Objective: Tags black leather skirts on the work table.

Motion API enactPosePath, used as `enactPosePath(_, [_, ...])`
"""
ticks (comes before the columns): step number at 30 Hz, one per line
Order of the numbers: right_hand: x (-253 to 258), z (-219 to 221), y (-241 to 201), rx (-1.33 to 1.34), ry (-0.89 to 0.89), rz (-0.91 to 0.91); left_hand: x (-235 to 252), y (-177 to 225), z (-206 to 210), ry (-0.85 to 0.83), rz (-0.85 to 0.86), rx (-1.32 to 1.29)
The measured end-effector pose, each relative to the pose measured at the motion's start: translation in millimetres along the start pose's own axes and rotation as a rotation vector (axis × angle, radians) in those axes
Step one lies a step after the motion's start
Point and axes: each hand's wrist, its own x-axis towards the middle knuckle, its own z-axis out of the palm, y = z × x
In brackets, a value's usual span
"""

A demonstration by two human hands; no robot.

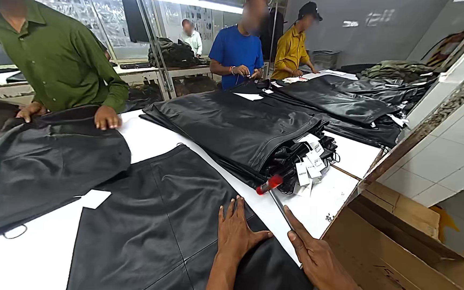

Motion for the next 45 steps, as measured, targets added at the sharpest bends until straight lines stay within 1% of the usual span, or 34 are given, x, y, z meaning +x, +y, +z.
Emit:
enactPosePath(1, [-3.1,4.0,-1.6,-0.012,0.012,-0.011,-0.9,-0.2,2.6,0.008,0.0,0.0])
enactPosePath(2, [-6.5,6.8,-0.2,-0.063,-0.072,0.009,-1.5,-0.7,4.3,0.019,0.005,-0.002])
enactPosePath(4, [-4.9,6.9,2.2,-0.124,-0.351,0.098,-1.7,-0.9,4.0,0.03,0.013,-0.011])
enactPosePath(5, [-2.5,5.0,-0.5,-0.114,-0.374,0.097,-0.6,-0.5,2.2,0.029,0.014,-0.013])
enactPosePath(6, [-1.6,4.1,-5.5,-0.086,-0.295,0.054,1.1,0.0,-0.2,0.029,0.013,-0.02])
enactPosePath(8, [-7.1,9.0,-14.0,-0.024,-0.055,-0.049,-0.2,0.9,-0.6,0.014,0.003,-0.025])
enactPosePath(9, [-9.0,12.8,-12.3,-0.04,-0.014,-0.063,-1.1,0.9,0.5,0.006,-0.003,-0.025])
enactPosePath(10, [-9.1,15.3,-6.4,-0.092,-0.061,-0.037,-1.1,0.4,1.2,0.004,-0.005,-0.022])
enactPosePath(12, [-1.0,9.2,3.7,-0.159,-0.316,0.088,-1.0,-0.6,2.4,0.009,-0.001,-0.008])
enactPosePath(13, [5.4,3.4,3.6,-0.149,-0.354,0.116,-0.2,-0.6,1.9,0.021,0.004,-0.007])
enactPosePath(14, [9.7,0.2,1.4,-0.128,-0.294,0.095,1.5,-0.7,0.4,0.035,0.009,-0.008])
enactPosePath(16, [6.7,8.9,-1.9,-0.074,-0.048,-0.007,-0.1,-0.1,1.1,0.028,0.005,-0.007])
enactPosePath(17, [4.7,14.2,-1.4,-0.077,-0.022,-0.018,-1.1,0.2,2.3,0.024,0.001,-0.006])
enactPosePath(18, [3.9,17.4,1.3,-0.106,-0.093,0.008,-1.4,0.3,2.4,0.017,-0.003,-0.006])
enactPosePath(20, [7.7,13.9,2.9,-0.144,-0.359,0.136,-2.4,0.5,2.2,0.006,-0.003,-0.005])
enactPosePath(21, [10.7,9.8,0.7,-0.132,-0.384,0.159,-1.8,0.6,0.8,0.009,0.0,-0.011])
enactPosePath(22, [12.2,8.3,-1.0,-0.113,-0.311,0.127,-0.3,0.5,-1.2,0.02,0.002,-0.023])
enactPosePath(24, [6.4,17.2,-2.5,-0.073,-0.074,0.016,-2.1,0.1,0.0,0.029,0.003,-0.036])
enactPosePath(25, [5.1,21.4,-1.7,-0.081,-0.055,0.003,-3.0,-0.3,1.1,0.027,0.0,-0.037])
enactPosePath(26, [5.7,22.1,0.5,-0.114,-0.145,0.042,-3.5,-0.5,2.1,0.024,-0.001,-0.03])
enactPosePath(27, [9.3,18.2,1.2,-0.14,-0.313,0.12,-3.5,-0.4,3.1,0.012,-0.004,-0.02])
enactPosePath(28, [12.8,14.0,1.4,-0.143,-0.407,0.168,-3.8,-0.3,3.9,0.011,0.0,-0.01])
enactPosePath(29, [15.7,8.9,-0.7,-0.122,-0.415,0.183,-2.6,-0.3,2.1,0.015,0.005,-0.008])
enactPosePath(30, [14.6,6.7,-2.8,-0.095,-0.328,0.142,-0.8,-0.2,-0.1,0.024,0.007,-0.016])
enactPosePath(32, [0.2,16.7,-3.4,-0.056,-0.053,0.006,-2.3,-0.5,0.7,0.019,0.004,-0.027])
enactPosePath(33, [-6.0,20.1,-2.3,-0.064,-0.027,-0.01,-2.6,-1.0,1.8,0.016,0.0,-0.027])
enactPosePath(36, [-11.9,15.2,4.0,-0.134,-0.299,0.12,-3.1,-1.2,2.7,-0.001,0.0,-0.007])
enactPosePath(37, [-11.0,9.8,1.6,-0.117,-0.289,0.118,-2.4,-0.7,1.7,0.0,0.007,-0.009])
enactPosePath(39, [-15.1,6.4,-8.1,-0.044,-0.097,0.025,-1.4,-0.8,-0.1,0.002,0.007,-0.014])
enactPosePath(40, [-19.1,7.3,-12.4,-0.026,-0.041,0.003,-2.0,-0.7,0.8,0.001,0.002,-0.008])
enactPosePath(41, [-22.4,9.6,-12.0,-0.046,-0.044,0.01,-2.5,-0.8,1.6,0.0,-0.003,-0.006])
enactPosePath(43, [-24.4,12.3,-0.4,-0.135,-0.225,0.116,-3.8,-1.1,3.5,0.005,0.0,-0.007])
enactPosePath(44, [-23.0,10.2,4.1,-0.132,-0.263,0.147,-4.3,-0.8,3.1,0.004,0.005,-0.007])
enactPosePath(45, [-19.8,5.3,4.3,-0.095,-0.228,0.137,-2.7,-0.5,0.7,0.002,0.007,-0.009])
